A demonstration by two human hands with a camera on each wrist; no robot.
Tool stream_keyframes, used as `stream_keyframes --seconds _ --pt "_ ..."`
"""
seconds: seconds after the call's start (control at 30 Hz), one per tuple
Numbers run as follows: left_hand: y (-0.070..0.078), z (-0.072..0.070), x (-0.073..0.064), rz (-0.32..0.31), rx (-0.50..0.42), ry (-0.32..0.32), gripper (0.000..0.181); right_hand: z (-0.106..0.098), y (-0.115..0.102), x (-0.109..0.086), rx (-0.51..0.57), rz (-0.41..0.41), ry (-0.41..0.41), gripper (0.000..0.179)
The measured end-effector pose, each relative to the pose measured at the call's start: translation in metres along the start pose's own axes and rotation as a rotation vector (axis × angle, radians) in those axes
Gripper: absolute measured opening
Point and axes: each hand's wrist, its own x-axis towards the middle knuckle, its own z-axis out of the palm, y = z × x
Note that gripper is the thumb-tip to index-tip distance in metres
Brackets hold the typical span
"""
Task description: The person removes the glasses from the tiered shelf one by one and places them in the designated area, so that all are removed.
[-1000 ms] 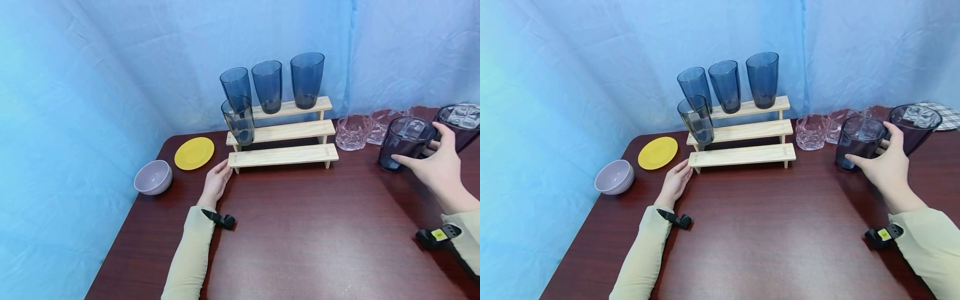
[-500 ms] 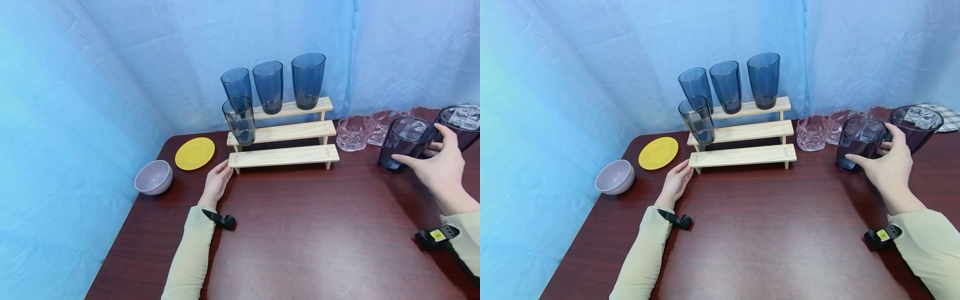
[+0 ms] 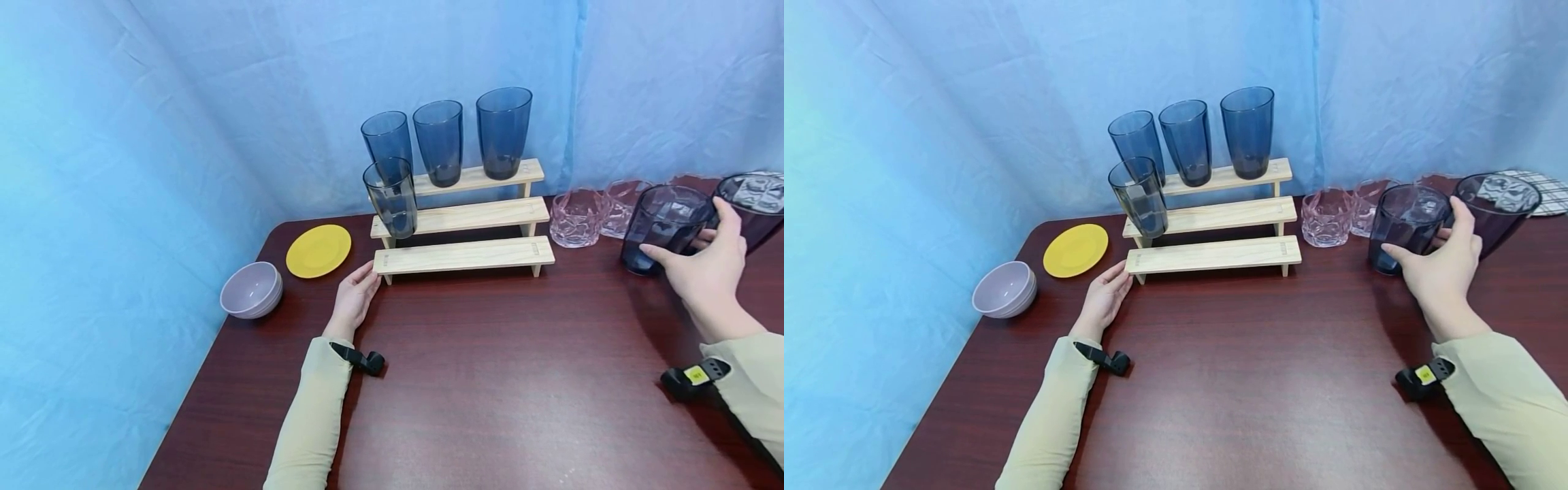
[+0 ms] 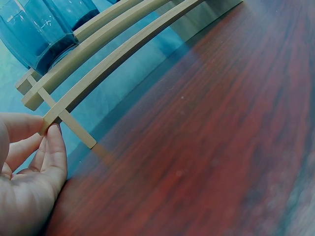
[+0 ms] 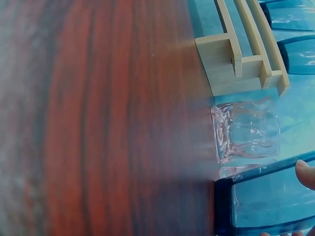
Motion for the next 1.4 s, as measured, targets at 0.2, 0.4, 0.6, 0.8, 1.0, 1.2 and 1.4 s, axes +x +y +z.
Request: stream_keyframes --seconds 0.2,0.4,0.6,0.8,1.0,1.2,1.4 --pt "0.0 -0.001 0.0 0.008 0.001 0.0 0.042 0.004 0.001 0.003 0.032 0.021 0.012 0.094" --pt "-0.001 -0.001 -0.001 0.005 0.0 0.0 0.042 0.005 0.001 0.003 0.066 0.041 0.023 0.094" --pt "-0.001 -0.001 0.0 0.01 0.014 -0.012 0.042 0.004 0.002 0.003 0.063 0.032 0.022 0.093" --pt "0.0 0.0 0.0 0.004 0.014 -0.012 0.042 0.002 0.003 0.004 0.044 0.032 0.023 0.092" --pt "0.0 -0.001 0.001 0.01 0.005 -0.016 0.042 0.0 0.007 -0.002 0.067 0.016 0.044 0.087" --pt "0.0 -0.001 0.0 0.003 0.001 -0.011 0.042 -0.004 0.0 -0.021 0.091 -0.022 0.055 0.084" --pt "0.0 -0.001 0.0 0.015 0.006 -0.015 0.042 -0.002 -0.006 -0.036 0.131 -0.082 0.03 0.085"
